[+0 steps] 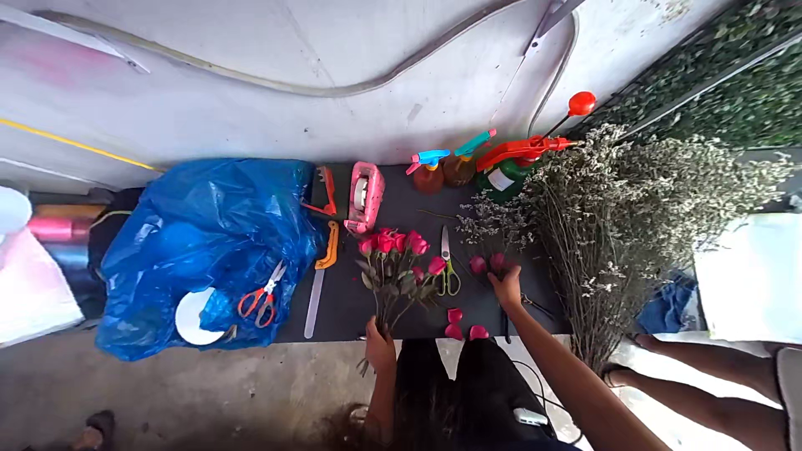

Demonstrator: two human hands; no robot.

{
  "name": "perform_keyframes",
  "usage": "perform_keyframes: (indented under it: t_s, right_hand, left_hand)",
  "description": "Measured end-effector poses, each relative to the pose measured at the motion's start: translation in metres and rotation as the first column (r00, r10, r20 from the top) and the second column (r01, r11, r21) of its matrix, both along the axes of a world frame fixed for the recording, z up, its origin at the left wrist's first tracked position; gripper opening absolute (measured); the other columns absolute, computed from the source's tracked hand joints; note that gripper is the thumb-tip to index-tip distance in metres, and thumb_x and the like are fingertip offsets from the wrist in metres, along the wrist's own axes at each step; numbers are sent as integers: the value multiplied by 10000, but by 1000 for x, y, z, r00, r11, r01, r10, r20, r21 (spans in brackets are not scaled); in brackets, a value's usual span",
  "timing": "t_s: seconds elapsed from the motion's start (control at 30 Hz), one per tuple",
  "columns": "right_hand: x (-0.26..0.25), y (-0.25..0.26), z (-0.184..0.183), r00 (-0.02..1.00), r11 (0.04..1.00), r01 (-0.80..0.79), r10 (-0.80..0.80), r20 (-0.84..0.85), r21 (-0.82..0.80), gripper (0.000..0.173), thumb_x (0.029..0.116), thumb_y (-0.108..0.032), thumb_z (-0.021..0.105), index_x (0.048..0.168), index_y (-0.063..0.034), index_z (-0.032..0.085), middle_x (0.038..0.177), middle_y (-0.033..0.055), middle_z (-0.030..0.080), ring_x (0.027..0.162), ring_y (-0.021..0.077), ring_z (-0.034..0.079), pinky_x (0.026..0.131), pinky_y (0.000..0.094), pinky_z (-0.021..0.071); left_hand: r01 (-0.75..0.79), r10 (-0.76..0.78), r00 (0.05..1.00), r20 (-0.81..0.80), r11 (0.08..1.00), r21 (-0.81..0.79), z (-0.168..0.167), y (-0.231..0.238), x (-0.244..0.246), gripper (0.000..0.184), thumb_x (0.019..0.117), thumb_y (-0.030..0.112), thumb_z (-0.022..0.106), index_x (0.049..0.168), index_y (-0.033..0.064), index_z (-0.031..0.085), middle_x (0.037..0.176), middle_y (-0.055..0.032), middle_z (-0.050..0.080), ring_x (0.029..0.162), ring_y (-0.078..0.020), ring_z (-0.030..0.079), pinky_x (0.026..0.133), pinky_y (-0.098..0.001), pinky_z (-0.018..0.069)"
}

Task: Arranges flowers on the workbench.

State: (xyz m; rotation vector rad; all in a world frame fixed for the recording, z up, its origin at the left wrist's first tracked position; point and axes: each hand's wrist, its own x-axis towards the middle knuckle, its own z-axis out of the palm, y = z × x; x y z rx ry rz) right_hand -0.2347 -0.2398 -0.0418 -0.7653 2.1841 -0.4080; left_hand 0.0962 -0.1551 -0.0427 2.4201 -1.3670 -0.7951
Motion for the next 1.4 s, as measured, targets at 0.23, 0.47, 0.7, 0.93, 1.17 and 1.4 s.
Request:
perform_keyframes:
  t_s: [0.23, 0.47, 0.7, 0.93, 1.17, 1.4]
  right_hand:
    - [17, 5, -3, 997, 998, 59, -61, -51, -30, 724, 959, -204, 705, 1522, 32, 316, 1509, 319, 429, 1354, 416, 513, 1096, 511, 450]
    - [8, 9, 4, 998, 1000, 14, -14, -62, -11, 588, 994, -258, 665, 1456, 27, 439, 1385, 284, 565, 1267, 396, 588, 1064, 517, 470]
    - [-19, 19, 5, 993, 975, -48, 70, 95, -216, 332, 1017, -136, 609, 1280, 68, 604, 1198, 267, 654, 1106, 354, 650, 990, 471, 512]
    - [-17, 13, 8, 932, 953, 136, -30, 362, -271, 370, 1034, -2, 492, 1399, 61, 482, 1205, 247, 654, 1047, 278, 680, 925, 414, 556]
    - [3, -14, 33, 989, 871, 55, 18, 144, -488, 298, 968, 6, 608, 1258, 73, 616, 1067, 216, 699, 950, 273, 697, 880, 420, 570]
    - [-11, -34, 67, 997, 721, -77, 41, -68, -688, 243, 978, 2, 605, 1204, 36, 687, 1049, 210, 696, 879, 277, 691, 791, 415, 584]
  left_hand:
    - [44, -36, 997, 64, 992, -122, -30, -24, 12, 472, 954, 125, 699, 1364, -60, 557, 1267, -306, 637, 1053, -484, 684, 846, -622, 557]
    - [232, -181, 971, 154, 865, -445, -46, -9, 18, 252, 873, 31, 687, 1122, 0, 716, 1330, -338, 571, 1239, -584, 508, 1039, -648, 415]
    - [192, -199, 979, 48, 814, -548, 3, -18, 16, 191, 961, 70, 611, 1039, -35, 749, 1336, -345, 573, 1306, -548, 474, 1137, -613, 322]
    - [-143, -191, 862, -470, 797, -587, 74, -23, -50, 289, 1045, 37, 414, 1191, -162, 565, 920, -68, 693, 715, 24, 626, 647, -139, 527]
    - [-259, -95, 721, -686, 881, -395, 61, 9, -123, 316, 1053, 63, 357, 1211, -113, 566, 723, 70, 521, 591, 73, 472, 554, -100, 414]
    - [-296, -48, 632, -773, 907, -298, 53, 15, -133, 325, 1059, 67, 321, 1168, -55, 603, 663, 127, 476, 527, 79, 426, 487, -91, 365]
